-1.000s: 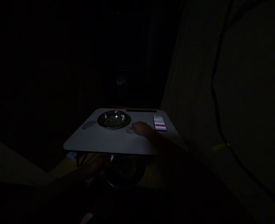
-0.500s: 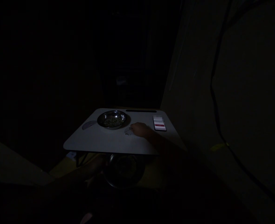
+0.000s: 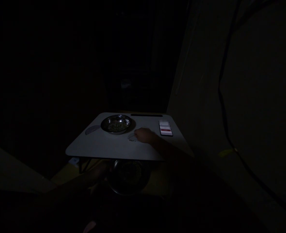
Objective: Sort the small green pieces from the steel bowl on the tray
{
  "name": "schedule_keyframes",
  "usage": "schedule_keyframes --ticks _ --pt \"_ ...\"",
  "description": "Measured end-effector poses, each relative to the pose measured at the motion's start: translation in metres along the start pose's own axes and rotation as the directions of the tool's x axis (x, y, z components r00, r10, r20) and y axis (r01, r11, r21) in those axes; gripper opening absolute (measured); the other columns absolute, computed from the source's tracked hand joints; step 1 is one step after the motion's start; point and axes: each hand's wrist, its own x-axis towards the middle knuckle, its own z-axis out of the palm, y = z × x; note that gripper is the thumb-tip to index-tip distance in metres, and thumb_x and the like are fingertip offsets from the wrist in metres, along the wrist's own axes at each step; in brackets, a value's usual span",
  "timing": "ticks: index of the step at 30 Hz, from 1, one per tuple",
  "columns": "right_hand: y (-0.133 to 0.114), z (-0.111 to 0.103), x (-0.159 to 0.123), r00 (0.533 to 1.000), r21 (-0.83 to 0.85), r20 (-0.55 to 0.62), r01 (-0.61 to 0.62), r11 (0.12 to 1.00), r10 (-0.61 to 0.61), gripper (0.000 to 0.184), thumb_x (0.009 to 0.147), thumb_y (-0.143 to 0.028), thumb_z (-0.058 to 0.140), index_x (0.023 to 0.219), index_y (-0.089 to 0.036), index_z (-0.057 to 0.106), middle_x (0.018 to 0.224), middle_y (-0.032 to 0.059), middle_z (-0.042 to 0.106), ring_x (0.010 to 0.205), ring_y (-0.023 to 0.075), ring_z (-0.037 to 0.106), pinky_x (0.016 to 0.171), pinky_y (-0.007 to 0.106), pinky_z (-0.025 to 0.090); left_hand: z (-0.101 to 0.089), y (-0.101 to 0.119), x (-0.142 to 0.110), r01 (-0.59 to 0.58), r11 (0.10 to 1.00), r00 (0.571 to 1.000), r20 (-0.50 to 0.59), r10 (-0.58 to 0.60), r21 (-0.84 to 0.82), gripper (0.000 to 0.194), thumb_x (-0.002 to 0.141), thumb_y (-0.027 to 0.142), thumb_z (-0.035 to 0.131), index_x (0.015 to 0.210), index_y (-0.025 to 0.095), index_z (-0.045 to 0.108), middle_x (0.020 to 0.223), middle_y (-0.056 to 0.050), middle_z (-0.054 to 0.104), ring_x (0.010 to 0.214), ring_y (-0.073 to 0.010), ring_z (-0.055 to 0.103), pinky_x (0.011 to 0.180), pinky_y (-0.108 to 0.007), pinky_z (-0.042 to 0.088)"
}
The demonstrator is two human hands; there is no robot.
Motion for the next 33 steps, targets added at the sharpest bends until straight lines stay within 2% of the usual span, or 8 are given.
schedule_keyframes --ticks 6,9,18,29,33 --pt "-0.003 0.000 0.000 1.000 0.004 0.006 0.020 1.000 -0.020 0.028 0.078 -0.031 0.033 0.092 -0.019 0.054 0.092 0.0069 0.058 0.081 0.0165 0.052 0.059 0.023 0.033 -0.001 -0.006 0.007 -0.030 0.999 0.999 0.015 0.030 -0.012 0.007 0.056 0.014 0.039 0.053 0.013 0.045 0.048 -0.001 0.050 0.044 -0.0106 0.045 0.042 -0.021 0.032" --pt "-0.005 -0.001 -0.001 0.999 0.004 0.009 0.039 0.999 -0.039 0.027 0.079 -0.030 0.032 0.092 -0.019 0.054 0.092 0.0068 0.058 0.081 0.0162 0.052 0.060 0.022 0.033 -0.003 -0.009 0.010 -0.033 0.999 0.999 0.005 0.033 0.028 0.006 0.053 0.011 0.038 0.049 0.013 0.042 0.045 0.000 0.047 0.041 -0.0100 0.043 0.041 -0.021 0.030" --pt "-0.010 -0.005 -0.007 0.997 0.039 0.027 0.073 0.997 -0.074 0.028 0.079 -0.030 0.032 0.092 -0.018 0.054 0.093 0.0070 0.058 0.082 0.0160 0.052 0.061 0.022 0.033 -0.001 -0.006 0.006 0.002 1.000 1.000 0.002 -0.002 -0.023 0.008 0.053 0.009 0.039 0.055 0.012 0.046 0.046 0.001 0.046 0.043 -0.0095 0.043 0.043 -0.021 0.032" --pt "-0.010 0.000 -0.006 0.996 0.057 0.025 0.083 0.995 -0.084 0.030 0.078 -0.030 0.032 0.093 -0.018 0.055 0.093 0.0068 0.057 0.082 0.0164 0.051 0.060 0.022 0.032 0.000 -0.001 0.004 0.023 0.999 0.999 -0.027 -0.022 0.041 0.007 0.052 0.010 0.039 0.052 0.012 0.045 0.042 0.001 0.045 0.039 -0.0103 0.041 0.040 -0.021 0.027" --pt "-0.014 -0.002 -0.007 0.995 0.063 0.025 0.095 0.993 -0.097 0.030 0.078 -0.030 0.032 0.093 -0.018 0.055 0.094 0.0067 0.057 0.082 0.0164 0.051 0.060 0.022 0.032 -0.001 -0.006 0.008 -0.018 0.999 1.000 -0.025 0.019 0.038 0.005 0.052 0.012 0.039 0.050 0.013 0.044 0.044 0.001 0.045 0.040 -0.0098 0.042 0.042 -0.022 0.031"
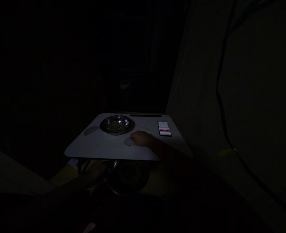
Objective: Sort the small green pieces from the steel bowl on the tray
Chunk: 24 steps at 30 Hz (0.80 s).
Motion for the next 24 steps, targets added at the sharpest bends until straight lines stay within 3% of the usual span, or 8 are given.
schedule_keyframes --ticks 24 --pt "-0.0064 0.0007 -0.0025 0.999 0.000 0.006 0.039 0.999 -0.039 0.029 0.077 -0.027 0.033 0.091 -0.016 0.055 0.091 0.0082 0.058 0.080 0.0166 0.052 0.059 0.023 0.032 0.0001 0.0029 -0.0056 -0.015 0.999 1.000 -0.005 0.015 0.028 0.008 0.051 0.011 0.038 0.048 0.012 0.045 0.040 0.001 0.043 0.038 -0.0089 0.039 0.039 -0.021 0.028"
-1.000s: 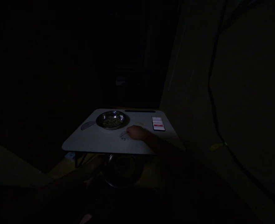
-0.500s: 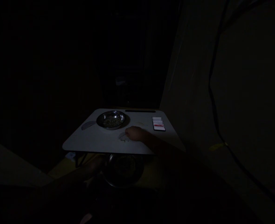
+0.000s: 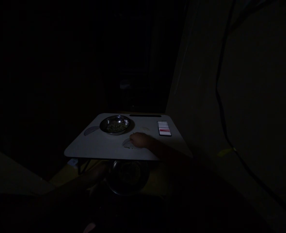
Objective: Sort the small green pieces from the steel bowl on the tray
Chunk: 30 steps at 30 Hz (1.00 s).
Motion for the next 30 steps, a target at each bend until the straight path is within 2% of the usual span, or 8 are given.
schedule_keyframes --ticks 7,11,17,23,30 --pt "-0.002 0.002 0.002 0.999 0.021 0.011 0.037 0.999 -0.037 0.027 0.076 -0.027 0.034 0.089 -0.017 0.056 0.091 0.0075 0.058 0.080 0.0163 0.052 0.059 0.023 0.033 0.001 0.004 -0.002 0.039 0.998 0.999 0.018 -0.038 -0.054 0.006 0.051 0.011 0.038 0.049 0.013 0.043 0.039 0.002 0.042 0.036 -0.0095 0.039 0.039 -0.021 0.028" --pt "-0.006 0.001 0.002 0.999 0.022 0.033 0.040 0.999 -0.040 0.027 0.075 -0.029 0.036 0.090 -0.017 0.056 0.090 0.0074 0.059 0.078 0.0167 0.052 0.057 0.023 0.032 0.002 0.009 -0.007 -0.030 0.999 1.000 0.008 0.030 -0.045 0.003 0.050 0.012 0.039 0.048 0.014 0.041 0.041 0.001 0.044 0.040 -0.0092 0.039 0.041 -0.021 0.029" --pt "-0.013 -0.005 -0.003 0.998 0.024 0.058 0.037 0.999 -0.038 0.028 0.075 -0.029 0.036 0.091 -0.017 0.056 0.091 0.0075 0.059 0.079 0.0165 0.052 0.057 0.022 0.032 0.001 0.006 -0.004 0.042 0.999 0.999 0.003 -0.042 -0.026 0.005 0.049 0.012 0.038 0.049 0.014 0.043 0.039 0.002 0.042 0.037 -0.0090 0.039 0.040 -0.021 0.029" --pt "-0.017 -0.008 -0.005 0.994 0.027 0.105 0.023 0.999 -0.026 0.028 0.076 -0.027 0.037 0.095 -0.016 0.056 0.093 0.0074 0.058 0.081 0.0152 0.052 0.060 0.021 0.033 0.000 -0.001 0.002 0.031 0.999 0.999 0.007 -0.031 0.026 0.005 0.050 0.011 0.038 0.049 0.013 0.043 0.040 0.001 0.043 0.038 -0.0094 0.039 0.040 -0.021 0.028" --pt "-0.015 -0.003 -0.003 0.996 0.025 0.074 0.054 0.998 -0.056 0.028 0.076 -0.029 0.036 0.092 -0.018 0.056 0.090 0.0071 0.059 0.079 0.0164 0.052 0.058 0.023 0.033 -0.001 0.000 -0.002 -0.024 1.000 0.999 0.031 0.024 0.000 0.005 0.053 0.014 0.038 0.051 0.013 0.042 0.044 0.001 0.044 0.040 -0.0098 0.041 0.041 -0.022 0.029"
